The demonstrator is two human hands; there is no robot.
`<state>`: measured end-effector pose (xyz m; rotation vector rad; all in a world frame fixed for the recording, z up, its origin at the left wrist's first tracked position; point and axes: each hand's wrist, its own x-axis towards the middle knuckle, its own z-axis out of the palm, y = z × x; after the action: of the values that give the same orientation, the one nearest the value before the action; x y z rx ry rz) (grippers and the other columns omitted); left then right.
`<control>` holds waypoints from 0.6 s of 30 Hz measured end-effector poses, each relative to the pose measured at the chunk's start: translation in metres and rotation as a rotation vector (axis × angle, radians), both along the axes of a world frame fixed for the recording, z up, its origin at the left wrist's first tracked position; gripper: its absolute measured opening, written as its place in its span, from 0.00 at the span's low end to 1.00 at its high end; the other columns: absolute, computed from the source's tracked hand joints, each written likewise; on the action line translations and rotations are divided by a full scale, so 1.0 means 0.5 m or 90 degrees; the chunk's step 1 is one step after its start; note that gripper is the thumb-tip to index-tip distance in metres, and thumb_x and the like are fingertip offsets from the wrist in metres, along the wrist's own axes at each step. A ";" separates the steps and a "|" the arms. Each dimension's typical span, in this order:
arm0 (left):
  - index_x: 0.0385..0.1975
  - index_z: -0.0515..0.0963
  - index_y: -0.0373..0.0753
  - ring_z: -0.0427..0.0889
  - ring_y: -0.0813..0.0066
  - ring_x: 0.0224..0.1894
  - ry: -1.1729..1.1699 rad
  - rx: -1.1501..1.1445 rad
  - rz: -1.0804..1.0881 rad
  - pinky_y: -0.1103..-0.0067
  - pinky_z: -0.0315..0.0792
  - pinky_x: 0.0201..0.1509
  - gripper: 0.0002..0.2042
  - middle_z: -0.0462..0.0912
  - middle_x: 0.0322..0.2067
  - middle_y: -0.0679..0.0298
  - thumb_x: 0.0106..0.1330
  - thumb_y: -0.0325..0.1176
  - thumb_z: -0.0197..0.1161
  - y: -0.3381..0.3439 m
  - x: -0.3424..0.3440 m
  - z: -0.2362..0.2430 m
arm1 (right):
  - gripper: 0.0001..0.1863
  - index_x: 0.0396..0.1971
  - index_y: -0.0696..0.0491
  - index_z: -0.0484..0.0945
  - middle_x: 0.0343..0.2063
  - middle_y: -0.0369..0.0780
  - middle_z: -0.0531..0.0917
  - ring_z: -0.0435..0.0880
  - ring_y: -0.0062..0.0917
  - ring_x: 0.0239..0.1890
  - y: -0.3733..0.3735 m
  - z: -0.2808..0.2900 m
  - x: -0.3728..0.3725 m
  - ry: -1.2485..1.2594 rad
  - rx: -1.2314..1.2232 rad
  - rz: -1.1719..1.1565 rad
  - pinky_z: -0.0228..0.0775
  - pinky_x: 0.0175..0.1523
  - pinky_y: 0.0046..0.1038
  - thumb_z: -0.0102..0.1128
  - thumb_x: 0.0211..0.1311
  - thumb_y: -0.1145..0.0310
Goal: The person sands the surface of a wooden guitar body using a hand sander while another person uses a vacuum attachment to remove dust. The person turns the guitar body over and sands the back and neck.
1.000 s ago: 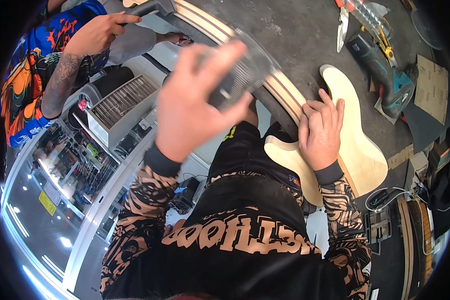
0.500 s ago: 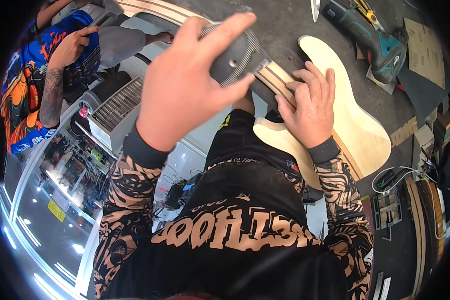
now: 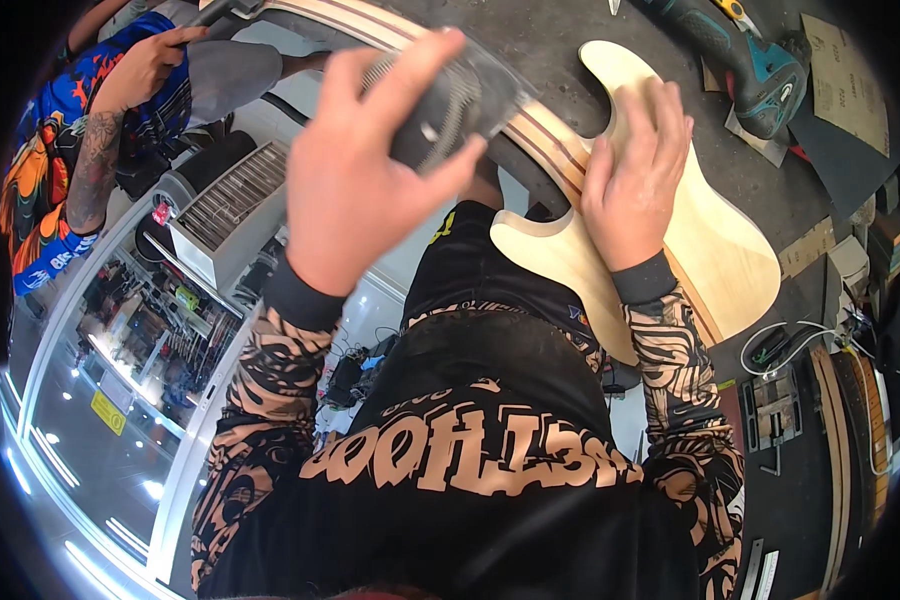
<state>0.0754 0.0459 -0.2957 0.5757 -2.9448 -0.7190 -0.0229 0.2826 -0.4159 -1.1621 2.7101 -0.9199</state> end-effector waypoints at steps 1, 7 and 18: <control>0.67 0.82 0.58 0.87 0.52 0.51 -0.052 0.059 0.027 0.61 0.84 0.54 0.36 0.83 0.53 0.56 0.54 0.39 0.83 0.021 0.009 0.017 | 0.34 0.69 0.53 0.74 0.67 0.48 0.75 0.68 0.50 0.77 -0.013 0.003 -0.008 0.012 0.021 -0.025 0.54 0.83 0.55 0.72 0.62 0.69; 0.68 0.78 0.43 0.84 0.55 0.51 0.107 -0.015 0.105 0.66 0.79 0.58 0.33 0.82 0.50 0.53 0.60 0.32 0.78 -0.106 0.030 -0.021 | 0.43 0.78 0.55 0.67 0.67 0.50 0.75 0.75 0.49 0.65 -0.023 0.004 -0.051 0.039 0.136 -0.021 0.69 0.71 0.48 0.67 0.61 0.65; 0.68 0.81 0.63 0.88 0.53 0.47 0.058 0.057 -0.004 0.64 0.85 0.48 0.37 0.81 0.52 0.55 0.53 0.41 0.84 0.061 0.068 -0.011 | 0.38 0.80 0.53 0.65 0.68 0.48 0.76 0.75 0.47 0.68 -0.015 -0.017 -0.058 0.093 0.133 -0.006 0.68 0.73 0.45 0.64 0.72 0.65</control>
<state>0.1096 0.0764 -0.3010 0.5262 -2.8446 -0.8564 -0.0520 0.2753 -0.4244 -1.2187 2.8415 -0.5545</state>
